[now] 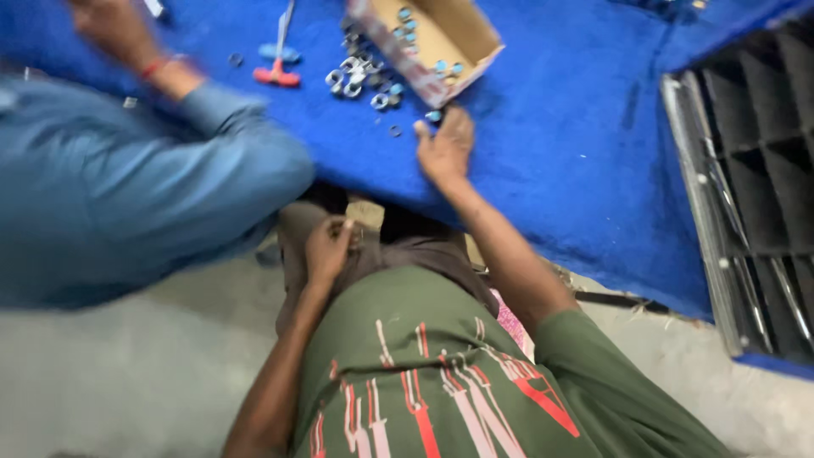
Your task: The person assembles metal faucet handles by inserting blue and black rubber rings and washers into the faucet components and securing them with a wrench and a red-handled tool.
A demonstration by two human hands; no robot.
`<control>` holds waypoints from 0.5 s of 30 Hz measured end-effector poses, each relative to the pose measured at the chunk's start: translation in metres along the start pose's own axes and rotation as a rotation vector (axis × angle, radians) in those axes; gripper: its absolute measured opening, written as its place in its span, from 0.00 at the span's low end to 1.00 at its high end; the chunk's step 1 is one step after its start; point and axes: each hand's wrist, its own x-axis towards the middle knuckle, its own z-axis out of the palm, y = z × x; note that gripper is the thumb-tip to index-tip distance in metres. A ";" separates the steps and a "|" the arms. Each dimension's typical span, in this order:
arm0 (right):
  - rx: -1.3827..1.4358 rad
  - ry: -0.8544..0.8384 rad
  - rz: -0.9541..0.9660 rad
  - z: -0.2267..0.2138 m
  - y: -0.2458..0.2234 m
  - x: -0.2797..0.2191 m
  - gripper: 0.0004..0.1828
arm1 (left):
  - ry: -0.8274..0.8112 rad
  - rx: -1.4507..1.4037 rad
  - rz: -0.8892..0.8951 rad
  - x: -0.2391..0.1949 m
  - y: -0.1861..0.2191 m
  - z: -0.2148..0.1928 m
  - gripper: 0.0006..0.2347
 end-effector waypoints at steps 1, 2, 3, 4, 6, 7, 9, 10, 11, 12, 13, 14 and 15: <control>-0.014 0.070 -0.067 0.002 -0.006 0.001 0.39 | -0.017 -0.008 0.013 0.003 -0.009 -0.001 0.09; -0.042 0.145 -0.110 -0.001 -0.007 0.000 0.41 | -0.014 -0.058 -0.023 0.005 -0.016 -0.004 0.09; 0.054 0.107 -0.073 -0.003 -0.008 0.002 0.38 | -0.010 -0.106 -0.061 0.009 -0.019 -0.006 0.09; 0.145 0.069 -0.033 -0.010 -0.004 -0.003 0.35 | -0.029 -0.108 -0.050 0.010 -0.021 -0.010 0.09; 0.240 0.160 -0.014 -0.025 0.005 -0.010 0.33 | -0.055 -0.088 -0.043 0.008 -0.019 -0.010 0.09; 0.289 0.203 -0.011 -0.034 0.012 -0.015 0.32 | -0.061 -0.065 -0.044 0.006 -0.013 -0.009 0.09; 0.197 0.255 -0.002 -0.059 0.031 -0.027 0.29 | -0.086 -0.049 -0.026 0.008 0.012 -0.002 0.09; 0.154 0.269 -0.003 -0.072 0.042 -0.037 0.27 | -0.105 -0.057 -0.015 0.002 0.023 0.003 0.09; 0.121 0.263 0.056 -0.088 0.054 -0.049 0.26 | -0.124 -0.066 -0.005 -0.003 0.036 0.008 0.09; 0.092 0.256 0.110 -0.107 0.067 -0.059 0.25 | -0.162 -0.060 0.007 -0.004 0.052 0.016 0.09; 0.065 0.247 0.164 -0.123 0.078 -0.067 0.23 | -0.199 -0.056 0.018 -0.001 0.069 0.027 0.09; 0.053 0.267 0.156 -0.137 0.088 -0.074 0.20 | -0.232 -0.050 0.023 -0.001 0.084 0.037 0.09; 0.041 0.287 0.148 -0.148 0.097 -0.079 0.16 | -0.261 -0.083 0.017 0.000 0.098 0.047 0.09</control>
